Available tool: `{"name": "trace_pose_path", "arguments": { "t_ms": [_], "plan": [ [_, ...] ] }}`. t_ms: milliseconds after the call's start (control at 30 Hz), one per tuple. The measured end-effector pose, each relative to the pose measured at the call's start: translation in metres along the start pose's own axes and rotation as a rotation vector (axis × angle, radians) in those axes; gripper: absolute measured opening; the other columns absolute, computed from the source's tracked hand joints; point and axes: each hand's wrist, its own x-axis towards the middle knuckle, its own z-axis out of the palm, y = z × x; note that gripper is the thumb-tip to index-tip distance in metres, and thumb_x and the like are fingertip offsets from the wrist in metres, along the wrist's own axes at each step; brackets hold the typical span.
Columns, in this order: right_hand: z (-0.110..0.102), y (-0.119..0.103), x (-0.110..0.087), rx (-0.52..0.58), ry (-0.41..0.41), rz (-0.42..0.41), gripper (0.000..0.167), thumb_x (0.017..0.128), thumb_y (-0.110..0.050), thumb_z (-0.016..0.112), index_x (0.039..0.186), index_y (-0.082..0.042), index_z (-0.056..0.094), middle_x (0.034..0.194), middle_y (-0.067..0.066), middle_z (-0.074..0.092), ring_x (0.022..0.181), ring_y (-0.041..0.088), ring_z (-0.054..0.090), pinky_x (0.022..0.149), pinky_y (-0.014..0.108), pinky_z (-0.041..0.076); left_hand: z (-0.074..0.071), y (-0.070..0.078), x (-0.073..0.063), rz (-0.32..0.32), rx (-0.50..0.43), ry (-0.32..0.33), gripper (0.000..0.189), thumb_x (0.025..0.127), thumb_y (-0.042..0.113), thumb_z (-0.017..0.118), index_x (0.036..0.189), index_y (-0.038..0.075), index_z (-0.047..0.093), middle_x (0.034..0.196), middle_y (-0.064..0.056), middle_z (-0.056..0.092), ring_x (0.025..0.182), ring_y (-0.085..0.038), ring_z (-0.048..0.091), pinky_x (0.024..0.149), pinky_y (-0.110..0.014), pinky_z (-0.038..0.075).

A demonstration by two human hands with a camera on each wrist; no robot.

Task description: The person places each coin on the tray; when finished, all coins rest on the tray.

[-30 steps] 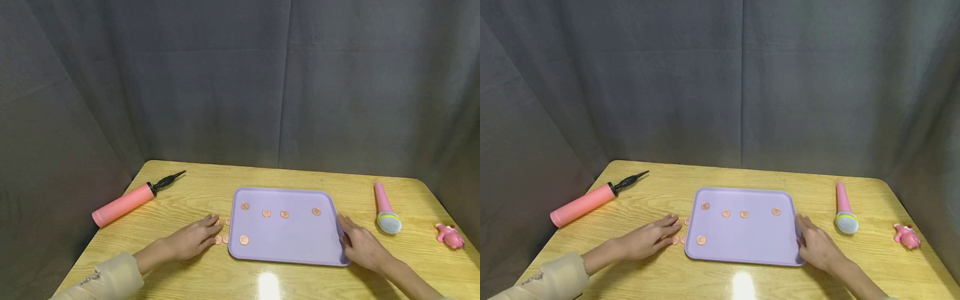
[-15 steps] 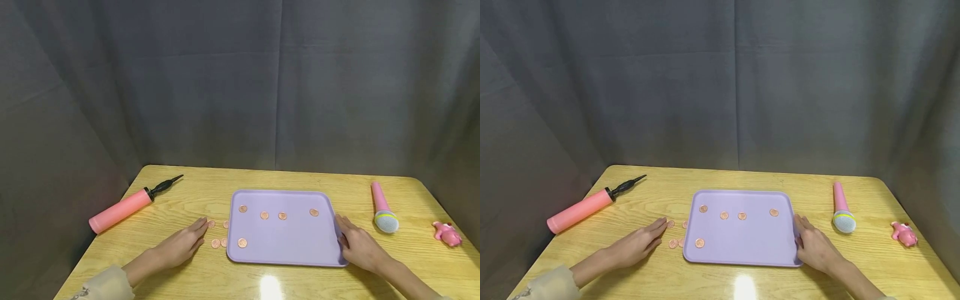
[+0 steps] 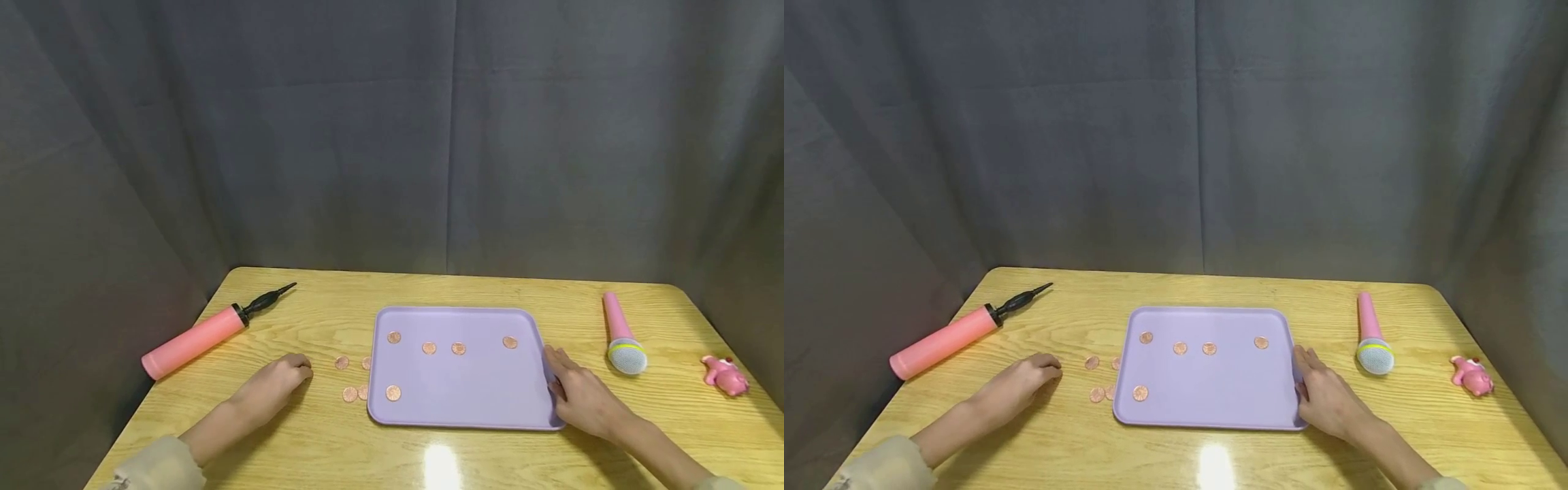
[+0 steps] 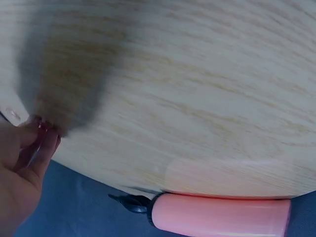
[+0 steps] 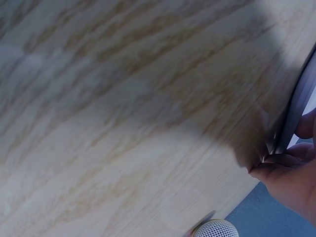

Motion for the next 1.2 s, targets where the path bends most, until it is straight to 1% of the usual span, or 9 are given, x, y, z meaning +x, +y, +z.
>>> {"name": "trace_pose_path", "arguments": {
  "t_ms": [133,267,500,633,800,900,967,1067,1200],
  "plan": [
    [0.0,-0.001,0.0,0.001,-0.002,-0.001,0.058,0.081,0.006,0.061,0.133,0.022,0.041,0.134,0.039,0.044,0.122,0.054,0.044,0.091,0.057,0.046,-0.003,-0.012,-0.001,-0.067,-0.142,0.022,0.023,0.075,-0.014,0.075,0.085,0.004,0.066,0.086,-0.004,0.059,0.081,-0.019,0.06,0.067,-0.024,0.053],
    [0.0,0.0,0.001,-0.006,0.008,-0.002,0.058,0.082,0.005,0.061,0.133,0.022,0.041,0.135,0.038,0.044,0.122,0.054,0.044,0.094,0.059,0.042,-0.006,-0.022,0.002,-0.153,-0.252,0.009,0.02,0.079,-0.009,0.075,0.083,0.006,0.062,0.079,-0.001,0.055,0.072,-0.013,0.055,0.06,-0.022,0.049],
    [0.003,0.001,-0.001,0.016,0.002,0.014,0.057,0.082,0.006,0.061,0.133,0.022,0.04,0.136,0.039,0.042,0.124,0.054,0.042,0.097,0.059,0.038,-0.006,-0.025,0.003,-0.274,-0.404,-0.08,0.016,0.083,-0.004,0.073,0.083,0.006,0.061,0.077,0.002,0.057,0.069,-0.007,0.052,0.058,-0.023,0.047],
    [0.005,0.0,-0.002,0.016,-0.002,0.014,0.057,0.082,0.007,0.062,0.132,0.022,0.041,0.135,0.039,0.043,0.124,0.053,0.043,0.097,0.059,0.038,-0.006,-0.026,0.0,-0.256,-0.409,-0.084,0.02,0.08,-0.003,0.076,0.083,0.008,0.059,0.078,0.003,0.053,0.069,-0.006,0.048,0.059,-0.023,0.046],
    [0.003,0.001,0.0,-0.006,0.021,0.012,0.057,0.081,0.007,0.062,0.133,0.021,0.042,0.134,0.039,0.044,0.123,0.053,0.044,0.095,0.058,0.04,-0.006,-0.023,0.005,-0.241,-0.469,-0.075,0.015,0.087,0.016,0.074,0.094,0.009,0.062,0.084,0.003,0.055,0.074,-0.008,0.053,0.062,-0.025,0.048],
    [0.002,0.002,0.0,-0.011,0.021,0.014,0.059,0.081,0.007,0.062,0.134,0.021,0.041,0.134,0.04,0.043,0.123,0.054,0.043,0.095,0.058,0.04,-0.004,-0.017,0.009,-0.256,-0.487,-0.061,0.015,0.088,0.017,0.074,0.095,0.008,0.064,0.086,0.003,0.056,0.076,-0.007,0.056,0.064,-0.025,0.05],
    [0.002,0.002,0.001,-0.012,0.018,0.015,0.059,0.081,0.006,0.062,0.134,0.021,0.04,0.134,0.041,0.043,0.124,0.054,0.043,0.096,0.058,0.04,-0.003,-0.015,0.011,-0.287,-0.484,-0.049,0.015,0.086,0.013,0.075,0.092,0.007,0.063,0.083,0.002,0.056,0.073,-0.007,0.055,0.062,-0.024,0.049],
    [0.003,0.001,0.0,-0.011,0.016,0.017,0.059,0.081,0.006,0.062,0.134,0.021,0.04,0.134,0.041,0.043,0.124,0.054,0.043,0.097,0.059,0.039,-0.002,-0.012,0.014,-0.365,-0.47,-0.028,0.016,0.081,0.007,0.078,0.085,0.005,0.063,0.078,0.002,0.056,0.069,-0.007,0.053,0.059,-0.023,0.048],
    [0.005,0.0,-0.001,-0.013,0.025,0.009,0.059,0.08,0.006,0.062,0.133,0.021,0.041,0.133,0.04,0.044,0.123,0.054,0.043,0.097,0.059,0.039,-0.002,-0.01,0.015,-0.472,-0.47,-0.051,0.017,0.078,0.006,0.081,0.08,0.003,0.064,0.071,0.002,0.056,0.063,-0.009,0.05,0.054,-0.023,0.045]
  ]
}}
